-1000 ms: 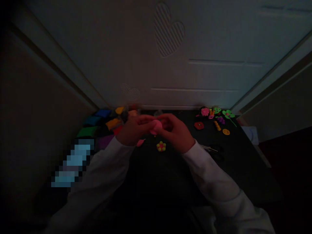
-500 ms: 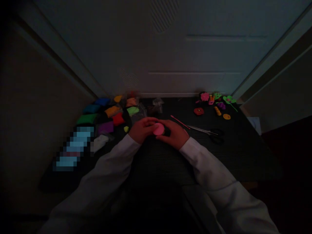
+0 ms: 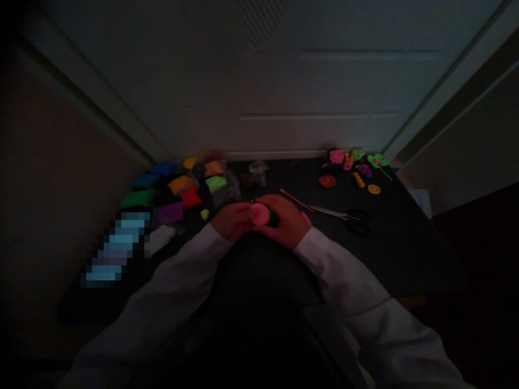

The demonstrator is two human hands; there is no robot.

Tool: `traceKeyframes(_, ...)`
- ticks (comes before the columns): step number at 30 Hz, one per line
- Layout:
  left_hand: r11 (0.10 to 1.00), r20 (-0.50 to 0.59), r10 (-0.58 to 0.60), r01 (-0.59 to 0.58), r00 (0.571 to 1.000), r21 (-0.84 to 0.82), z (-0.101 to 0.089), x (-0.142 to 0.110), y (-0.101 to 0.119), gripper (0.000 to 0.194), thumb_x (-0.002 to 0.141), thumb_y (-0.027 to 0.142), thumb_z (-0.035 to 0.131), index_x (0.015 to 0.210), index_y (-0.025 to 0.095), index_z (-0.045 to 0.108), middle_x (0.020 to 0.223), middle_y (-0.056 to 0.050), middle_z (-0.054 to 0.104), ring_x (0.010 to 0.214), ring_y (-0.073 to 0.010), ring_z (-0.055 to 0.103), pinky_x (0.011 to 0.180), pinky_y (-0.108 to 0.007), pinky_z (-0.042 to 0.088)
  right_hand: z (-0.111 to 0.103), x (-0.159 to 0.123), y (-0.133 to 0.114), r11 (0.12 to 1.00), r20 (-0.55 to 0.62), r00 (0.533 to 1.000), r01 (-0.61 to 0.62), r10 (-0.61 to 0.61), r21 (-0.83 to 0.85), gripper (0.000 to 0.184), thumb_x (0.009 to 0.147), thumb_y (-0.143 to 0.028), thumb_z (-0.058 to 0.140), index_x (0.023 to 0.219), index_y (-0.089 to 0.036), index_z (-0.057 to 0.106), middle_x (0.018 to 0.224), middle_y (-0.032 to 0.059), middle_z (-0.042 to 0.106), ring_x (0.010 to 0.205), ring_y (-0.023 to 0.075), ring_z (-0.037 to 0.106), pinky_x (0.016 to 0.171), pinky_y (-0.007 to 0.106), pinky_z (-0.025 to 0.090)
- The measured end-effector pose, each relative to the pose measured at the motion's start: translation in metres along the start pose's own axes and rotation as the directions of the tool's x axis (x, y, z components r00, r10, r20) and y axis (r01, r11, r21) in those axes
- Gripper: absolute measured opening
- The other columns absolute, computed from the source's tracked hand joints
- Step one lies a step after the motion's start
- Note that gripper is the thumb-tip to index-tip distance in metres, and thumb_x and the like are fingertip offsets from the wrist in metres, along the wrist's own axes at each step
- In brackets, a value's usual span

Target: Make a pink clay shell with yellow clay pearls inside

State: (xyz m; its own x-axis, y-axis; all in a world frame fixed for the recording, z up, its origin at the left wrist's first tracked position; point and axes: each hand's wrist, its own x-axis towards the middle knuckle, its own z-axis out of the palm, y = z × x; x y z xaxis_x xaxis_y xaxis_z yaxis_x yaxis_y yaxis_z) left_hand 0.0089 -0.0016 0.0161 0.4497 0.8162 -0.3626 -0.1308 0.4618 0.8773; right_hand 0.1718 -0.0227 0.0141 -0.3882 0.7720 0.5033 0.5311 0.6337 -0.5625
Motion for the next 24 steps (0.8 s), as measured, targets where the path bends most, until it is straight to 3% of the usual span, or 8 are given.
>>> traceKeyframes(8,1.0,-0.021,-0.009,0.009,1.0,-0.002,0.0029,-0.0017,0.0006,0.023,0.084,0.028,0.051,0.101,0.012,0.055,0.095,-0.005,0.059,0.078,-0.0129,0.058,0.067,-0.03,0.051,0.0004,-0.0028,-0.0017,1.0,0.023,1.0,-0.019,0.019,0.005,0.058,0.07,-0.04,0.065,0.12,-0.02,0.046,0.115,0.0104,0.06,0.106,0.0237,0.056,0.091,0.043,0.045)
traceKeyframes(12,1.0,-0.035,-0.012,0.012,0.999,-0.008,0.0026,-0.0004,-0.0011,0.023,0.084,0.028,0.051,0.101,0.012,0.055,0.095,-0.005,0.059,0.078,-0.013,0.058,0.067,-0.03,0.051,0.0005,-0.003,-0.0023,1.0,0.026,0.999,-0.023,0.023,0.012,0.052,0.071,-0.038,0.065,0.116,-0.02,0.049,0.112,0.0093,0.061,0.104,0.0225,0.057,0.09,0.041,0.046)
traceKeyframes(24,0.995,-0.027,-0.016,0.014,1.0,-0.097,0.0036,-0.0029,0.0004,0.011,0.081,0.02,0.056,0.084,0.01,0.059,0.074,0.0,0.061,0.065,-0.0089,0.058,0.059,-0.025,0.05,0.0002,-0.0017,-0.0086,0.998,0.015,0.998,-0.058,0.058,0.027,0.042,0.071,-0.037,0.065,0.107,-0.018,0.053,0.103,0.0087,0.064,0.097,0.0214,0.059,0.085,0.038,0.047)
